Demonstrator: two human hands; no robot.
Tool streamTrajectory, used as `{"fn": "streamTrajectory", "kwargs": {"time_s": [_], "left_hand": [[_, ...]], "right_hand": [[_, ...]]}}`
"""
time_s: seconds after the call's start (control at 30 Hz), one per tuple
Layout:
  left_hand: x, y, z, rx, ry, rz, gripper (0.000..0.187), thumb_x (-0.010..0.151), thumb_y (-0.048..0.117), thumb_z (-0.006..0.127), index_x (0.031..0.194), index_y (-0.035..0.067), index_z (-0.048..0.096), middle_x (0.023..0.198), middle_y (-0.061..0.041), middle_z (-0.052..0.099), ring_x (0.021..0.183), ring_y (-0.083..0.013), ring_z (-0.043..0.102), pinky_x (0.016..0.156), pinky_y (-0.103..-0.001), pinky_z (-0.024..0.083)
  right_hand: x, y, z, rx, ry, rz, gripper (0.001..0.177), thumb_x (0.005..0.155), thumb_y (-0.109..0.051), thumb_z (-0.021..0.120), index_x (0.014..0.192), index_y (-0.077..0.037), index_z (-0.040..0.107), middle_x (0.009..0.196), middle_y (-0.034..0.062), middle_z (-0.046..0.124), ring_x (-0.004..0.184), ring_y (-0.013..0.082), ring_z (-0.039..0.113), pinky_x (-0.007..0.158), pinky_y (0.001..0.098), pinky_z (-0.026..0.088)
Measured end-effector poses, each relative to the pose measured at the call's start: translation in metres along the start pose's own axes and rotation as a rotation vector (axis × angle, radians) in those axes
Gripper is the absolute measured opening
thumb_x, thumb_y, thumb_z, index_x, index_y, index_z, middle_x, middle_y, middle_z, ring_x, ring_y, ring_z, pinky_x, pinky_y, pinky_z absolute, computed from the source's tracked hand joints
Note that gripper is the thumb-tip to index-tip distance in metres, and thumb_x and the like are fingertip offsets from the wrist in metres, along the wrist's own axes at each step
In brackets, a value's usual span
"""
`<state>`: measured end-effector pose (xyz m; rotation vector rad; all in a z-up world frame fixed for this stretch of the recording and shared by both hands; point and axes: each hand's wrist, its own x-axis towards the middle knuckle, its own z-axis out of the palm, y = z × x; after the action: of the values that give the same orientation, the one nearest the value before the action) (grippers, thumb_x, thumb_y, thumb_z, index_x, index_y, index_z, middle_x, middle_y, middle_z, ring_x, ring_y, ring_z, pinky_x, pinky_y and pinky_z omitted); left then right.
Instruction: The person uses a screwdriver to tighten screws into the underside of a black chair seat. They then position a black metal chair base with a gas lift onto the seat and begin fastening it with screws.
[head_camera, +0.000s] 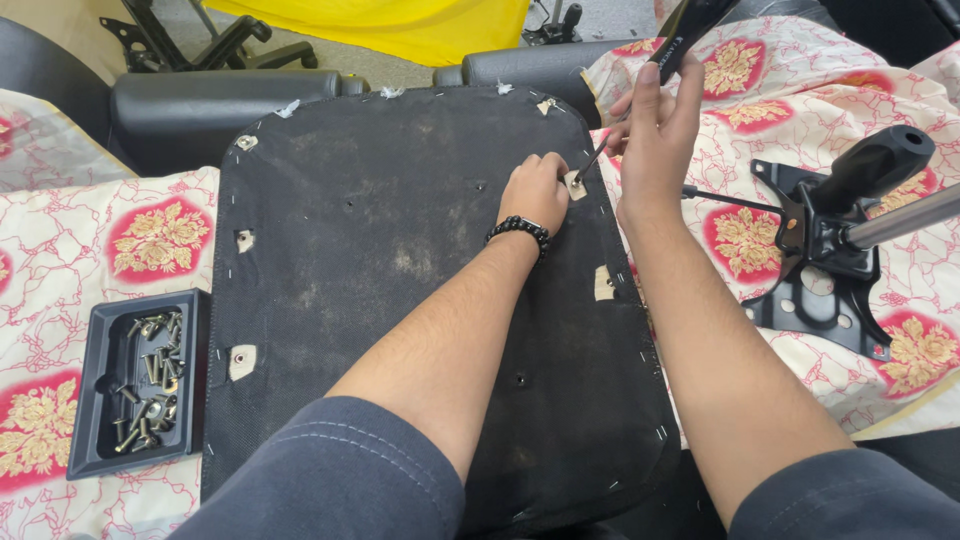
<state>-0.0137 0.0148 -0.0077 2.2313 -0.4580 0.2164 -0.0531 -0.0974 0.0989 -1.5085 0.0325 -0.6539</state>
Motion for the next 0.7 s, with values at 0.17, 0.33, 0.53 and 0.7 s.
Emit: {"fn": "streamTrajectory", "kwargs": {"time_s": [0.17, 0.33, 0.53, 0.7], "left_hand": [[0.000, 0.017, -0.009, 0.011, -0.069, -0.054, 0.021, 0.082, 0.022, 0.073, 0.104, 0.022, 0.074, 0.105, -0.009, 0.066, 0.104, -0.0298, 0.063, 0.092, -0.043, 0.052], [0.003, 0.026, -0.018, 0.034, -0.095, -0.005, 0.019, 0.089, 0.029, 0.071, 0.106, 0.021, 0.074, 0.106, -0.005, 0.068, 0.105, -0.0287, 0.066, 0.087, -0.046, 0.053], [0.005, 0.033, -0.017, 0.138, -0.075, 0.013, 0.015, 0.092, 0.026, 0.068, 0.102, 0.017, 0.075, 0.102, -0.006, 0.069, 0.101, -0.0286, 0.069, 0.085, -0.045, 0.057], [0.006, 0.035, -0.017, 0.148, -0.079, -0.005, 0.016, 0.092, 0.027, 0.068, 0.102, 0.016, 0.075, 0.102, -0.008, 0.068, 0.100, -0.0300, 0.069, 0.084, -0.046, 0.057]], "right_hand": [[0.000, -0.003, 0.000, 0.012, -0.098, 0.024, 0.051, 0.114, -0.047, 0.050, 0.150, -0.013, 0.044, 0.091, 0.0013, 0.060, 0.064, 0.0040, 0.053, 0.057, 0.0202, 0.045], [-0.006, -0.005, -0.001, 0.069, -0.057, 0.087, 0.048, 0.111, -0.048, 0.048, 0.144, -0.014, 0.044, 0.092, 0.0012, 0.060, 0.068, 0.0033, 0.052, 0.057, 0.0197, 0.045], [-0.003, 0.002, 0.002, 0.170, 0.012, 0.089, 0.038, 0.112, -0.044, 0.049, 0.132, -0.014, 0.038, 0.094, 0.0047, 0.063, 0.066, 0.0055, 0.052, 0.057, 0.0212, 0.045], [-0.003, 0.007, 0.006, 0.151, 0.051, 0.013, 0.038, 0.114, -0.042, 0.051, 0.134, -0.014, 0.034, 0.092, 0.0073, 0.066, 0.067, 0.0058, 0.050, 0.058, 0.0212, 0.041]]}}
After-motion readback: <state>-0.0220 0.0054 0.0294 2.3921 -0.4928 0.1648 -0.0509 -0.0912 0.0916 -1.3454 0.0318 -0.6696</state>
